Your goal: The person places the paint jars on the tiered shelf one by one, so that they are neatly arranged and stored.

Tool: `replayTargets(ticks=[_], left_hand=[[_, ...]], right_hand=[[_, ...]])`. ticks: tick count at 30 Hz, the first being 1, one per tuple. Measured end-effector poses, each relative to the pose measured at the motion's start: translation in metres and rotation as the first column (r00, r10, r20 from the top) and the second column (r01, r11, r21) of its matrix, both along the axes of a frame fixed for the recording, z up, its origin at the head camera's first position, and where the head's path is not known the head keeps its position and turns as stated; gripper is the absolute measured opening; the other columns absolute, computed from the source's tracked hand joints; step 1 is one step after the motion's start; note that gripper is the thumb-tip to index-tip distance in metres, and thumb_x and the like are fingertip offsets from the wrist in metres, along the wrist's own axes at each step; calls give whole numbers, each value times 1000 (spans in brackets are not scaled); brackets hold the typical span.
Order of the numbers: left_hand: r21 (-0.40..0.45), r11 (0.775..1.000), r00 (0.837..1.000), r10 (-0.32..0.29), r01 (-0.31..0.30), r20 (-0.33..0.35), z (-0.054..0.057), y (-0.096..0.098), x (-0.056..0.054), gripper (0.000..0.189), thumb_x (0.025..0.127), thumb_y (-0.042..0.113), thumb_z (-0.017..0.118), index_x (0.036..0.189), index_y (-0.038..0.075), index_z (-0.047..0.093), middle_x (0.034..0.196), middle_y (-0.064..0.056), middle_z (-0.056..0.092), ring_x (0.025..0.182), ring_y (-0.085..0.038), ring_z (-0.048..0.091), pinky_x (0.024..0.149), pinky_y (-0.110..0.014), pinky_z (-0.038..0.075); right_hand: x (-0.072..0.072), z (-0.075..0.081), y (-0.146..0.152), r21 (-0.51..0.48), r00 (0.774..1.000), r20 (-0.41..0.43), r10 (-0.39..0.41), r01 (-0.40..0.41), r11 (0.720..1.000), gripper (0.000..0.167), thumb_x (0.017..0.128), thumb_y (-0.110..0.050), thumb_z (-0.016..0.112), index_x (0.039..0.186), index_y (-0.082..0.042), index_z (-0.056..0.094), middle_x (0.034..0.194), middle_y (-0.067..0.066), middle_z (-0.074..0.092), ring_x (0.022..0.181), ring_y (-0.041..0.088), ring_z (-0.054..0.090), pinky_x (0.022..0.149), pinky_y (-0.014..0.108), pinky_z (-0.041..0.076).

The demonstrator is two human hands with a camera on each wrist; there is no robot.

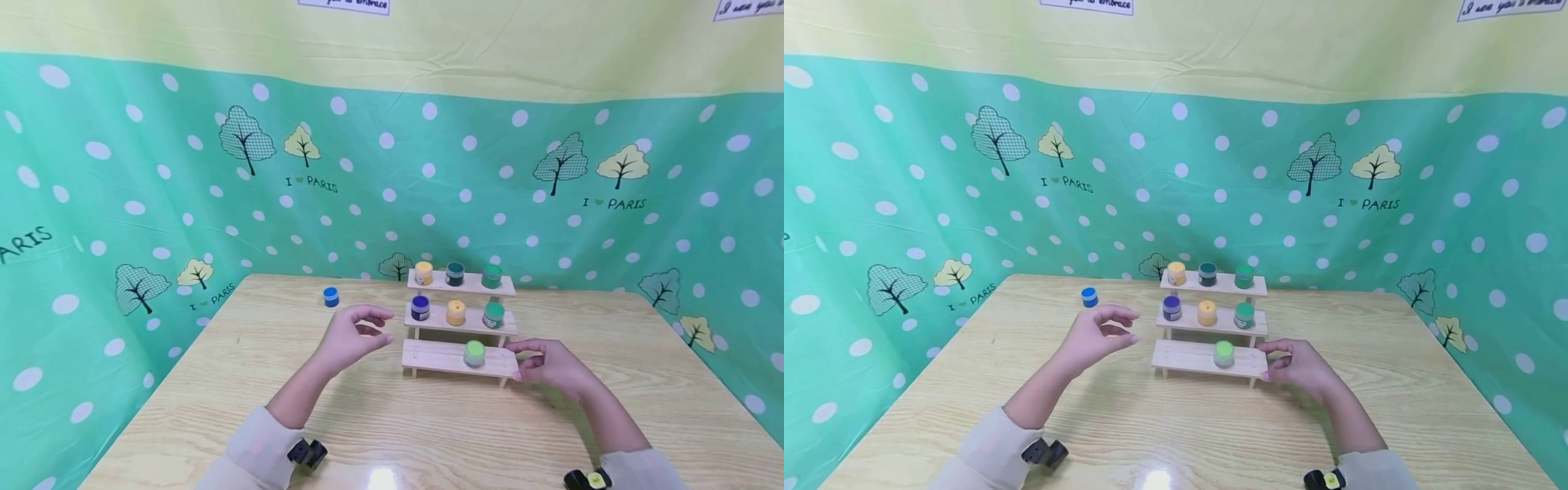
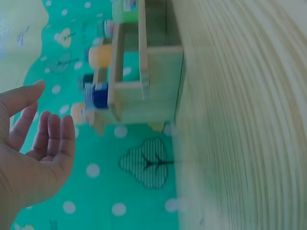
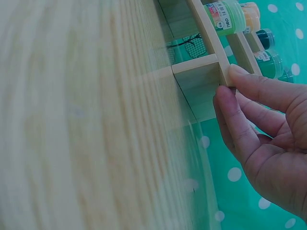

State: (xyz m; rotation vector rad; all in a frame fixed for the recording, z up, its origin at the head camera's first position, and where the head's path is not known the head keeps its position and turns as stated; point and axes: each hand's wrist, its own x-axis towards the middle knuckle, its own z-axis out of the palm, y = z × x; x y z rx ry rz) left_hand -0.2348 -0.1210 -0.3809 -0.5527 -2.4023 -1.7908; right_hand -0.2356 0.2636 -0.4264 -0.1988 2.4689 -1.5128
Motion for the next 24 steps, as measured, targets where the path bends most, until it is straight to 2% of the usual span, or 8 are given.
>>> replayTargets(ticks=[6,11,16,21,24], left_hand=[[24,998,998,61,-61,-19,0,-20,-3,32,77,0,80,108,4,72,110,-13,65,96,-27,63,83,-34,57],[58,994,995,98,-96,-37,1,-35,-6,37,77,-2,80,112,1,70,116,-18,62,102,-25,59,83,-30,57],[80,986,988,152,-148,-40,-1,-49,-11,41,77,-2,80,116,-1,69,121,-14,59,104,-23,57,84,-29,56],[93,976,979,202,-198,-33,-1,-62,-15,44,77,-1,80,118,-1,67,120,-15,59,104,-33,60,82,-26,56],[70,975,977,213,-210,-33,0,-70,-17,44,78,3,80,120,2,67,121,-14,59,106,-37,61,82,-27,57]], right_hand=[[2,1,-1,9,1000,-1,-5,5,1000,59,75,-2,82,130,2,59,94,13,65,82,24,63,69,33,55],[1,0,0,3,1000,-8,17,-17,1000,60,76,-3,81,131,3,58,93,13,65,82,25,63,68,32,55],[1,0,0,6,1000,-13,11,-11,1000,59,76,-4,82,130,2,59,94,13,65,82,24,63,68,31,55],[0,-1,0,2,1000,-15,3,-3,1000,58,76,-2,81,129,3,59,100,14,64,82,24,63,68,32,55],[0,-1,0,2,1000,-17,1,-1,1000,59,75,-3,82,129,3,59,100,14,63,82,24,63,68,32,56]])
